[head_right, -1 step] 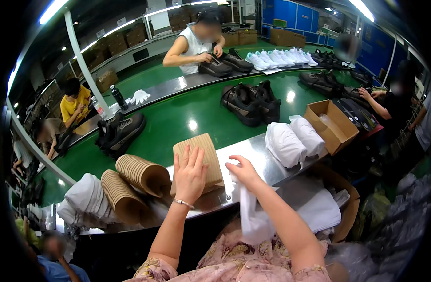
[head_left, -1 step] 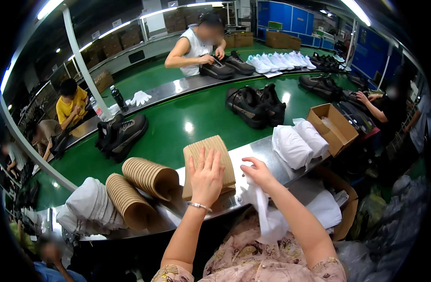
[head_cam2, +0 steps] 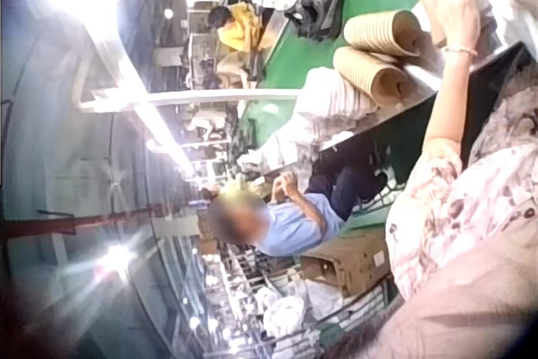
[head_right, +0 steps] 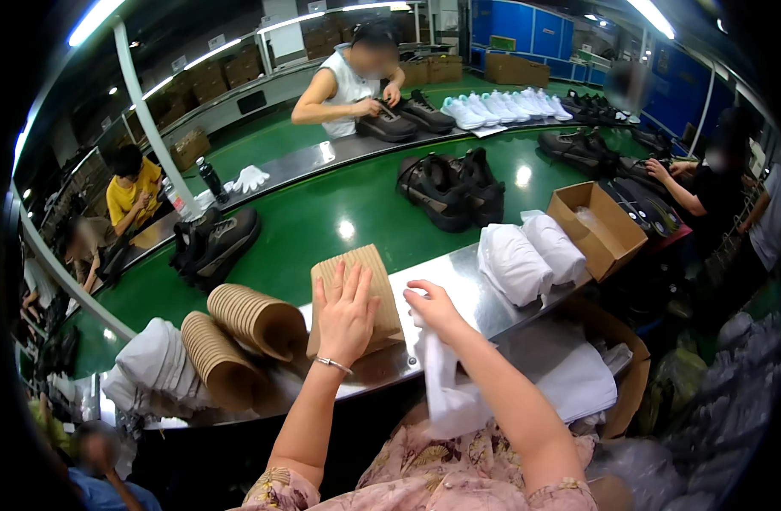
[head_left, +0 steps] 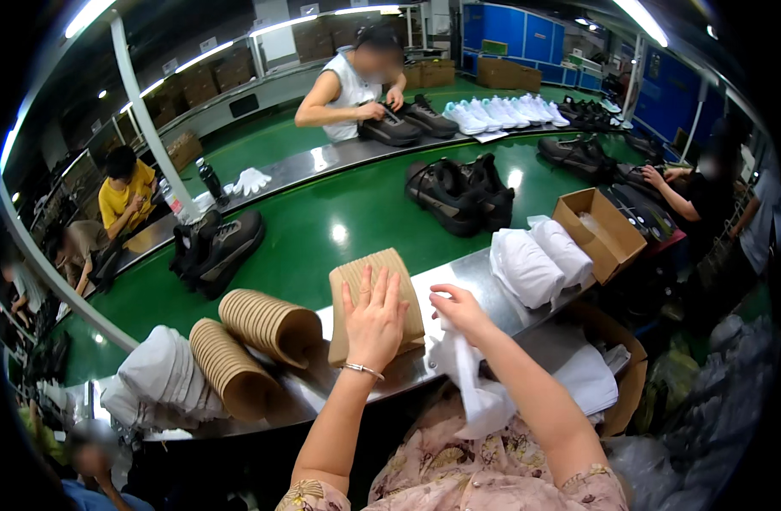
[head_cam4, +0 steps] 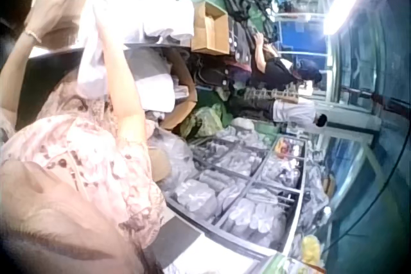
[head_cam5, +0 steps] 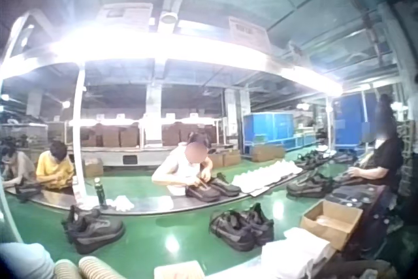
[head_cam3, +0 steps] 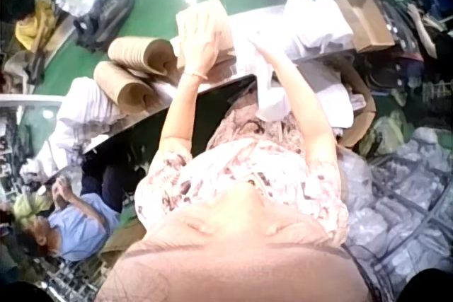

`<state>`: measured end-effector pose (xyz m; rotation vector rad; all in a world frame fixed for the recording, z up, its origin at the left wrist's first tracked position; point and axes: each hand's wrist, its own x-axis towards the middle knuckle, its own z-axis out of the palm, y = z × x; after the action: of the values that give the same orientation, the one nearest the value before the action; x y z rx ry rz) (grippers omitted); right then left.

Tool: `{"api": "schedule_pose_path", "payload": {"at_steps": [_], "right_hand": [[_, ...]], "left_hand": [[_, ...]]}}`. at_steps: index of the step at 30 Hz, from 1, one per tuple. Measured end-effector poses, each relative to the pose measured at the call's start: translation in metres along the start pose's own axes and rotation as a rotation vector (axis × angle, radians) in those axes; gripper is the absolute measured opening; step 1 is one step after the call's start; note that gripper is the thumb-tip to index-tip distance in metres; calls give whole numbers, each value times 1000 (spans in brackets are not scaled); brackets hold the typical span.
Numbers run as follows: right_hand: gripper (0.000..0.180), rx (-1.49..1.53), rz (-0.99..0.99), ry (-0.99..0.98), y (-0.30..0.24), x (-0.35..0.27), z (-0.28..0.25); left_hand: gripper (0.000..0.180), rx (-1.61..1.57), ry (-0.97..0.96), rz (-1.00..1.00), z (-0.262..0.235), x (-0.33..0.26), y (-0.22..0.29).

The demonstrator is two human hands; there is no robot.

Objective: The person takes a piece of white paper from a box, wraps it around a cardboard shoe tree, and stuffs it into the interior of a black shoe before placing the shoe onto a green conveyor belt.

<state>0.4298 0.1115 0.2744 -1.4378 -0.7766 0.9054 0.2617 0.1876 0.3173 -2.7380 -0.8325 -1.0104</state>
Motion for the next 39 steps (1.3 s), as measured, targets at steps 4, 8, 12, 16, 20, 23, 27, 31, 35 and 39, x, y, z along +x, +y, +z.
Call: {"api": "schedule_pose_path", "payload": {"at_steps": [4,8,12,16,20,23,27,31,35,39], "right_hand": [[28,-13,65,-196,11,36,21],[19,102,119,-244,8,34,16],[18,272,6,-226,20,20,23],[20,414,-7,-123,31,6,35],[17,434,-21,-20,26,-7,43],[17,575,-3,53,21,-14,24],[21,222,-13,51,22,-44,-5],[22,168,-46,168,-17,-83,-30],[19,121,3,95,-22,-116,-81],[19,236,-5,-81,-32,-152,-110]], "left_hand": [[58,10,-214,-29,14,8,1],[58,17,-243,28,18,0,3],[52,24,-220,67,11,-4,3],[53,9,-245,88,11,-5,3],[51,-9,-254,86,11,-4,0],[49,-6,-247,43,12,-4,-5],[48,26,-244,65,12,-4,-8],[50,-8,-275,65,13,-4,-4],[51,-259,-162,46,2,1,8],[55,-1119,-158,-221,6,-8,63]]}}
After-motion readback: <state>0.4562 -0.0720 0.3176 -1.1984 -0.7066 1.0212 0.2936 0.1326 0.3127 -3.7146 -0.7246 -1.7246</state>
